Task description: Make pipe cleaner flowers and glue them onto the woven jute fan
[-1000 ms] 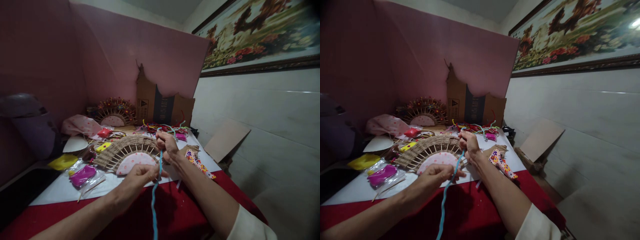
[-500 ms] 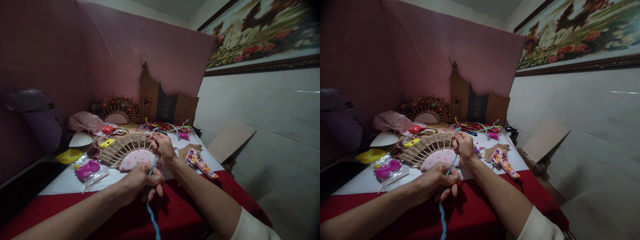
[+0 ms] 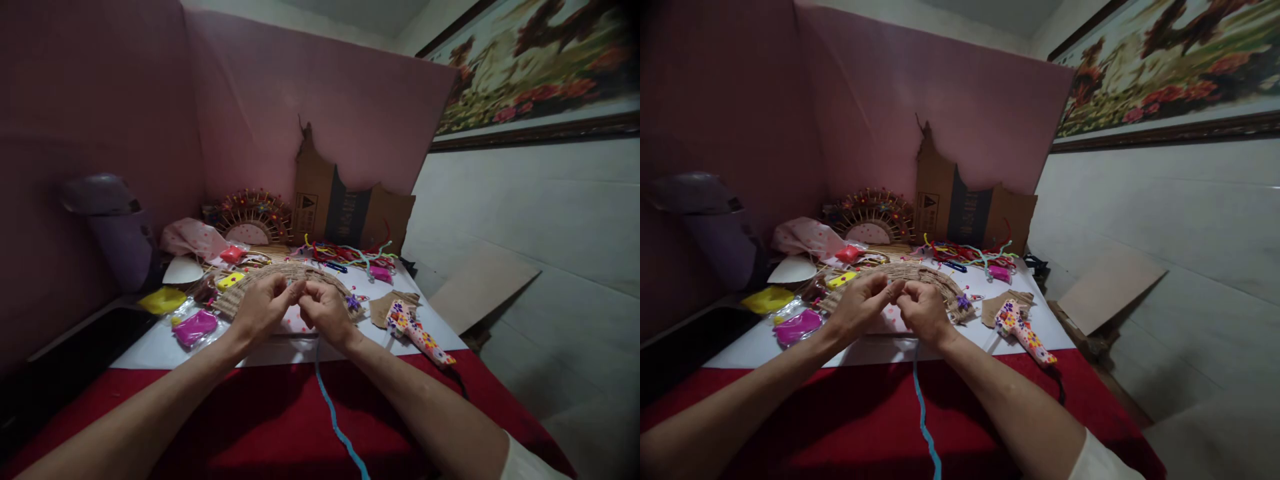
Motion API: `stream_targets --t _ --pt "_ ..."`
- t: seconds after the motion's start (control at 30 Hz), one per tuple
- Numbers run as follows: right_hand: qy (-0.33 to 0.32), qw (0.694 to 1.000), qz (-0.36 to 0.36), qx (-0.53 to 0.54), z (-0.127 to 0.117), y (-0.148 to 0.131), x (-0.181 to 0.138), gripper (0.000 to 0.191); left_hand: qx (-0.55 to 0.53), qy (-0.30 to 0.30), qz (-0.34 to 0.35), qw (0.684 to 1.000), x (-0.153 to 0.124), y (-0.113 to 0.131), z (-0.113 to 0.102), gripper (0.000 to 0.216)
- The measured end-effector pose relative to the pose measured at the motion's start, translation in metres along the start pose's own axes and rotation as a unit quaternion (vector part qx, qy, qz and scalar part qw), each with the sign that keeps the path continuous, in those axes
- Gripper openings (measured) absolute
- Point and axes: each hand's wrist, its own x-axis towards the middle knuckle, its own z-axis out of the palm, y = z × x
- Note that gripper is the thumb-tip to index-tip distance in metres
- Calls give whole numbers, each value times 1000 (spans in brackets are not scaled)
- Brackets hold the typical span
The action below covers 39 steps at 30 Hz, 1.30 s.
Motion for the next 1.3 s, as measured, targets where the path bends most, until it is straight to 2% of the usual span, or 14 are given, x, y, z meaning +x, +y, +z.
stream_targets --t 0.07,0.13,0.23,0.3,0.4,0.57,0.8,0.93,1.1,1.17,1.3 --pt "1 999 -15 -38 3 1 -3 21 -26 -15 -3 1000 -1 1 1 38" --pt "-4 1000 -18 -24 4 1 -4 23 -117 -39 -55 991 -1 3 1 37" --pt "-38 996 4 78 5 -1 -4 24 -281 -59 -172 942 2 5 -3 37" --pt "-66 985 37 157 6 -3 -4 24 -352 -42 -215 910 5 5 -8 36" --pt "-96 962 94 240 7 -5 -5 25 -389 1 -241 889 12 2 -16 32" --pt "-115 933 158 302 8 -5 -8 22 -386 55 -253 885 20 -5 -23 28" --pt "-143 915 185 329 8 1 -8 17 -391 55 -254 883 22 -11 -29 27" --pt "-151 916 175 328 9 6 -9 16 -400 87 -244 879 26 -17 -35 31" --pt "-118 916 175 342 10 8 -8 17 -408 146 -244 868 28 -17 -40 27" --pt "-113 912 172 354 9 8 -8 16 -411 132 -254 865 26 -13 -36 29" --pt "-129 910 172 354 8 8 -7 18 -440 29 -248 863 19 -6 -25 26"
